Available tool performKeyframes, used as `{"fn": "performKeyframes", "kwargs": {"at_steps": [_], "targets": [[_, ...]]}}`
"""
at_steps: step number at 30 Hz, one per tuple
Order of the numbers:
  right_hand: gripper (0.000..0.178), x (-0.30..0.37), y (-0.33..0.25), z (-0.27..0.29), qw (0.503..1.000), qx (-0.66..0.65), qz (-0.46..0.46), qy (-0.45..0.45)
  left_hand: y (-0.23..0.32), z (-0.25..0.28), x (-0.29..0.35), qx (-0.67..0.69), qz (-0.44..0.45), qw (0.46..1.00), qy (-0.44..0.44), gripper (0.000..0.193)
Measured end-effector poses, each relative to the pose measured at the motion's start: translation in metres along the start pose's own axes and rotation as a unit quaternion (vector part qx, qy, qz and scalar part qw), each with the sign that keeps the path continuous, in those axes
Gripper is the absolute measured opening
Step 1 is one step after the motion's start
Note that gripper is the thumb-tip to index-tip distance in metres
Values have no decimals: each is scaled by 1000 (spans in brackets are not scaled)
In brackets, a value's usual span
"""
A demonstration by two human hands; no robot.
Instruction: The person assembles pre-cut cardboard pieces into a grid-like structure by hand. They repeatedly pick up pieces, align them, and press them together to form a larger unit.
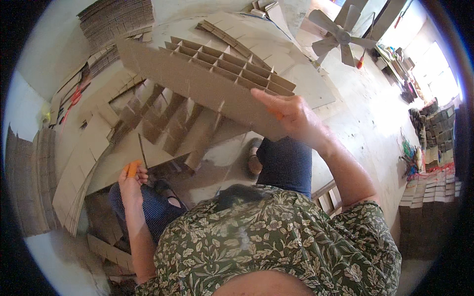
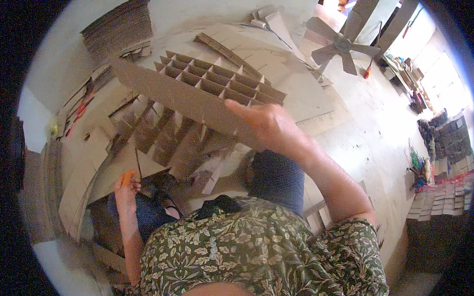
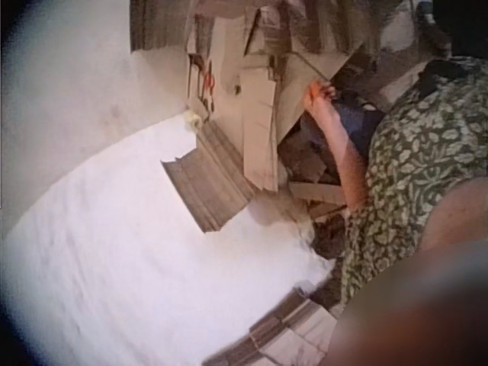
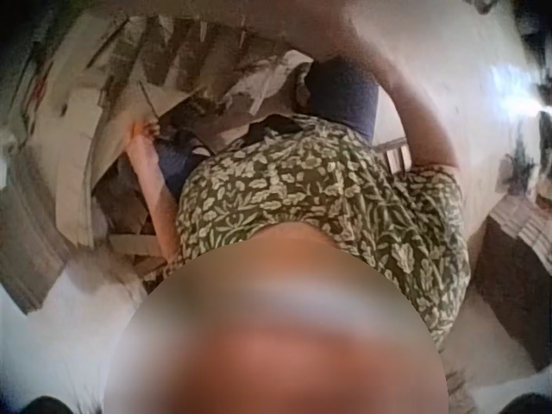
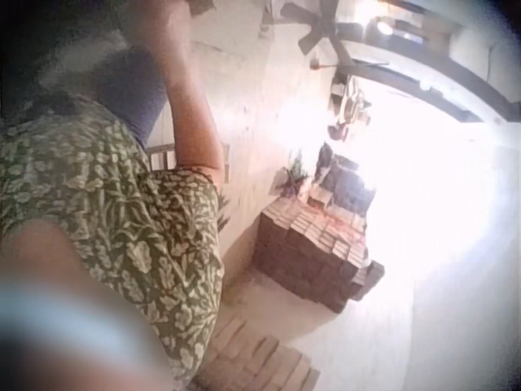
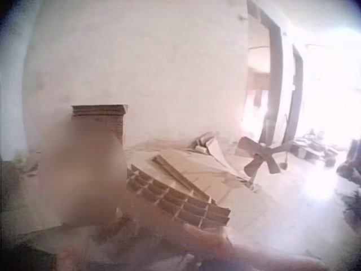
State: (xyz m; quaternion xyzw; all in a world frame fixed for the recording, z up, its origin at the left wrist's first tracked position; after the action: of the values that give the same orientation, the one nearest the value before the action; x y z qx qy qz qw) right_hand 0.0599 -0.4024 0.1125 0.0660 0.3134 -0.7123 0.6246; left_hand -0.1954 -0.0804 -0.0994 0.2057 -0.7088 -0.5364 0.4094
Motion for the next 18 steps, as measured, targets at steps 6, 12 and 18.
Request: {"fn": "performKeyframes", "kwargs": {"at_steps": [6, 12, 18], "targets": [[58, -5, 6, -19, 1000, 6, 9, 21, 0, -1, 3, -3, 1, 1000, 1, 21], [55, -15, 4, -23, 998, 55, -16, -24, -2, -2, 0, -4, 6, 1000, -7, 21], [54, -21, -8, -27, 994, 107, -22, -23, 0, -3, 0, -8, 1, 1000, -18, 21]]}}
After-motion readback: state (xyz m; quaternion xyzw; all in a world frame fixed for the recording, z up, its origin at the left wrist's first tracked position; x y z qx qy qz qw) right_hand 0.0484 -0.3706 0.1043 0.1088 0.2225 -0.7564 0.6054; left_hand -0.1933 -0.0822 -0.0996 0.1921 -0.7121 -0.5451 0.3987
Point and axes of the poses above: each hand's wrist, its own x-axis away from the middle knuckle, its own z-axis out of the back of the hand, y = z × x, the point moved 10 cm from there along -x, towards the middle knuckle, and after that the axes turned 8 degrees about z, right-handed, at the moved point
